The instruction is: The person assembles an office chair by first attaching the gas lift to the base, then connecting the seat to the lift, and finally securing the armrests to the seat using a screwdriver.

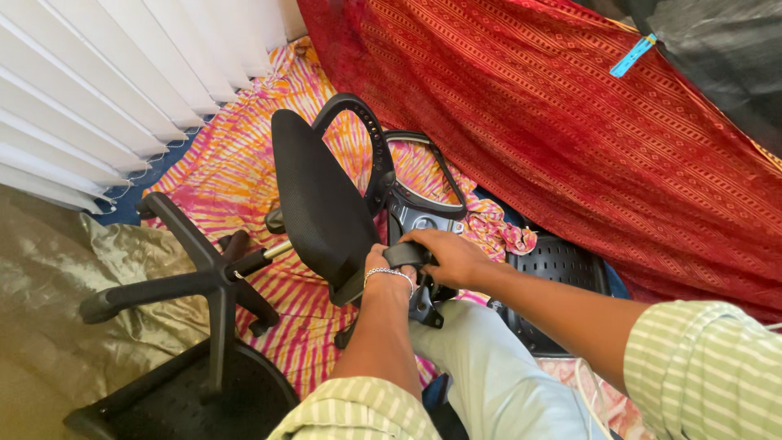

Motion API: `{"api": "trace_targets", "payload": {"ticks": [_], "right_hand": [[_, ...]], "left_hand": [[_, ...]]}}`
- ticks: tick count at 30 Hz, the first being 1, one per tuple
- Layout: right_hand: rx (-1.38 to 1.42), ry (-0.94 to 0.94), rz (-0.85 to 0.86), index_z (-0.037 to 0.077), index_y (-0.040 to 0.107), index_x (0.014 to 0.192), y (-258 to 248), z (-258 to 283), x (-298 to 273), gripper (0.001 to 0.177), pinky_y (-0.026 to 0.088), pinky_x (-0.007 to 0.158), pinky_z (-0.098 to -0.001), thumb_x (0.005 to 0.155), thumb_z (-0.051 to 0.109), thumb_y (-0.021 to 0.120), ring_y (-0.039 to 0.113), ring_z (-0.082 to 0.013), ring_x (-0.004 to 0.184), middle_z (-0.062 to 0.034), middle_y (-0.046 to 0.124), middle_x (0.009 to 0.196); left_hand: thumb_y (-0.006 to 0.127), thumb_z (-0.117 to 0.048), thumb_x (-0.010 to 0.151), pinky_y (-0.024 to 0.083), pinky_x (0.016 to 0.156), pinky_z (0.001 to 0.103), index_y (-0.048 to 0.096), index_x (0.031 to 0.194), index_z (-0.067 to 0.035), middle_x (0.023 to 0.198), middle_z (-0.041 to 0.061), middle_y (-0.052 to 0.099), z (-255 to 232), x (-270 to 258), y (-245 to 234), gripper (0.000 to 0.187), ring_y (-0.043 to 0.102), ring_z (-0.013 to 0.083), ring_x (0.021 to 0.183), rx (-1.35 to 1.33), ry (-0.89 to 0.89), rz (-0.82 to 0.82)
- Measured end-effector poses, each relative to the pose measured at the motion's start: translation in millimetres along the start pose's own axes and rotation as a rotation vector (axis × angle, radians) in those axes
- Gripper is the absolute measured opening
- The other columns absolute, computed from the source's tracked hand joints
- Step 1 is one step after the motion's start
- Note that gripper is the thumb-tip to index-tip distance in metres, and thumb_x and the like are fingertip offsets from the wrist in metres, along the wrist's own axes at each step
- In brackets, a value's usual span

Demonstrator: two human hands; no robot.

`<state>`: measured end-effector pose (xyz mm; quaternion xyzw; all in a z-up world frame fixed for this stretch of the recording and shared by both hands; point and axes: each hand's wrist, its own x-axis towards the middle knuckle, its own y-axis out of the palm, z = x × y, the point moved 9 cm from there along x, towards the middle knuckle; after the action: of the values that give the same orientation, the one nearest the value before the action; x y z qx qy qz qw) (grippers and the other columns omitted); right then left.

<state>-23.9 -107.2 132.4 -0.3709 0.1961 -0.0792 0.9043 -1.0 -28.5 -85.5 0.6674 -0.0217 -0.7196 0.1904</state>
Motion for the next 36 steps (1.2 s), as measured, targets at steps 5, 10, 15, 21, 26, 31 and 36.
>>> {"api": "trace_targets", "payload": {"ticks": [5,10,15,21,26,31,36], "right_hand": [[-0.082,0.088,0.016,0.019,0.061,0.128,-6,1,2,0.055,0.053,0.091,-0.0451,0.075,0.009,0.077,0.067,-0.0331,0.109,-0.0105,0.071,0.115],[-0.034,0.103,-0.042,0.018,0.063,0.128,-8,5,-5,0.059,0.053,0.091,-0.0444,0.072,0.006,0.078,0.068,-0.0332,0.106,-0.0117,0.073,0.113],[-0.019,0.123,-0.064,0.018,0.066,0.127,-3,1,-12,0.062,0.055,0.088,-0.0433,0.068,0.008,0.083,0.072,-0.0324,0.099,-0.0128,0.075,0.106],[0.019,0.184,0.01,0.019,0.07,0.122,17,-6,-38,0.068,0.057,0.083,-0.0402,0.057,0.015,0.091,0.074,-0.031,0.092,-0.0131,0.076,0.098],[0.041,0.131,0.042,0.015,0.07,0.119,31,-12,-56,0.065,0.058,0.081,-0.0394,0.057,0.016,0.092,0.075,-0.0299,0.09,-0.0127,0.077,0.097],[0.044,0.007,0.064,0.014,0.069,0.121,38,-27,-61,0.066,0.056,0.073,-0.0392,0.06,0.021,0.093,0.073,-0.0288,0.082,-0.0112,0.077,0.099],[0.64,0.429,0.388,0.014,0.076,0.119,76,-93,-50,0.047,0.04,0.046,-0.0292,0.075,0.027,0.087,0.061,-0.0167,0.069,-0.0096,0.078,0.094]], "left_hand": [[0.059,-0.026,0.083,0.032,0.033,0.026,0.049,0.07,-0.01,0.058,0.004,0.051,-6,3,3,0.023,0.042,0.0169,0.037,-0.028,0.049,0.011],[0.061,-0.028,0.079,0.024,0.03,0.026,0.043,0.064,-0.014,0.052,-0.001,0.042,4,-5,-3,0.027,0.032,0.0144,0.033,-0.033,-0.037,0.047],[0.061,-0.032,0.08,0.028,0.032,0.026,0.049,0.068,-0.01,0.056,0.003,0.049,6,-10,-22,0.027,0.036,0.0155,0.035,0.006,0.017,-0.064],[0.057,-0.016,0.079,0.06,0.057,0.04,0.051,0.079,-0.005,0.075,0.011,0.059,29,-15,-55,0.012,0.063,0.0274,0.061,-0.223,0.093,-0.032],[0.063,-0.011,0.074,0.061,0.061,0.044,0.053,0.08,-0.003,0.079,0.012,0.06,48,-33,-83,0.015,0.064,0.0286,0.065,-0.299,0.179,-0.18],[0.065,-0.012,0.07,0.055,0.056,0.042,0.056,0.079,-0.001,0.078,0.012,0.062,56,-60,-87,0.016,0.063,0.0276,0.062,-0.256,0.298,-0.316],[0.066,-0.014,0.068,0.049,0.05,0.039,0.059,0.078,-0.001,0.075,0.012,0.063,44,-83,-82,0.018,0.062,0.0261,0.059,-0.168,0.375,-0.35]]}}
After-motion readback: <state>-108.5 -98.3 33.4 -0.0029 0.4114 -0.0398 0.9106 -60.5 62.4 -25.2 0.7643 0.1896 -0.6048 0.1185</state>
